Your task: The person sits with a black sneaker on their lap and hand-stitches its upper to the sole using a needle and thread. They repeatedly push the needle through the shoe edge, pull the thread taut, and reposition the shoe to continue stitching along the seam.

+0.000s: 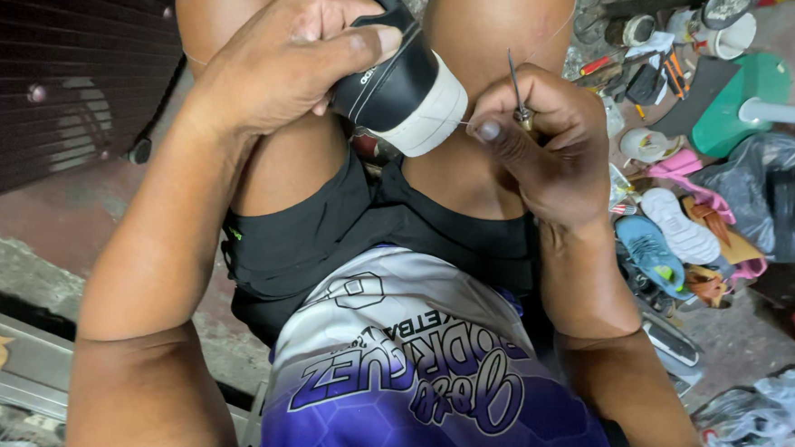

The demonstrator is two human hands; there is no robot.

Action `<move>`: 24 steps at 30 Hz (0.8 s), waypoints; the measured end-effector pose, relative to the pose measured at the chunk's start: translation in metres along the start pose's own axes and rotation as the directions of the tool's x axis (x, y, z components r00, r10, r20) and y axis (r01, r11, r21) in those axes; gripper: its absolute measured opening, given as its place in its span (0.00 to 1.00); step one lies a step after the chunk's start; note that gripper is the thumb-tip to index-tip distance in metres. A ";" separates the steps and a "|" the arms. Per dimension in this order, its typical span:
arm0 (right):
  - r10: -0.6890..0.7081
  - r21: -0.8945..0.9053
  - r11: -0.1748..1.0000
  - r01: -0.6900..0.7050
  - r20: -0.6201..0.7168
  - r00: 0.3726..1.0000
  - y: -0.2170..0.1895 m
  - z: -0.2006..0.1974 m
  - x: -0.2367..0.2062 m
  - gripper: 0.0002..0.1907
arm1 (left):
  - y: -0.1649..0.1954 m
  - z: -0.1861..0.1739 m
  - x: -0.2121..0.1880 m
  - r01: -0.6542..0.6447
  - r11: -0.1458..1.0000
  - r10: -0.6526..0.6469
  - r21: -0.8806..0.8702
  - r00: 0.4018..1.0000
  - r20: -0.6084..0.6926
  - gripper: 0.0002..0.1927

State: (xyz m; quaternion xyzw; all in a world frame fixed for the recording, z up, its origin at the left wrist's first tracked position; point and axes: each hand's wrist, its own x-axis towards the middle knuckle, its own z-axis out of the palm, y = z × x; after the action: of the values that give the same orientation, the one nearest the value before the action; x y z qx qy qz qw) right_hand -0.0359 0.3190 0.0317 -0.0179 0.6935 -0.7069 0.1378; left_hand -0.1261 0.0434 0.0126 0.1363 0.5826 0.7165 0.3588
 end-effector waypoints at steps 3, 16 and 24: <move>-0.050 -0.008 0.999 0.050 0.021 0.999 -0.002 0.000 0.006 0.11 | 0.000 0.000 0.005 -0.020 1.000 0.020 0.014 1.000 0.023 0.14; -0.083 0.343 0.931 0.123 -0.128 0.988 -0.015 0.012 0.006 0.14 | 0.034 0.020 0.008 0.046 0.955 -0.029 0.293 0.998 -0.062 0.13; -0.089 0.551 0.828 0.104 -0.053 0.995 -0.011 0.021 -0.019 0.17 | 0.043 0.037 0.008 0.073 0.866 0.000 0.495 0.989 -0.146 0.12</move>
State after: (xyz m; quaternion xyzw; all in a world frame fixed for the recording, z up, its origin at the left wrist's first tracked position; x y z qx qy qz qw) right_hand -0.0153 0.3024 0.0462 -0.0036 0.4597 -0.8832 0.0927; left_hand -0.1241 0.0732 0.0616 0.1625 0.7742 0.5424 0.2828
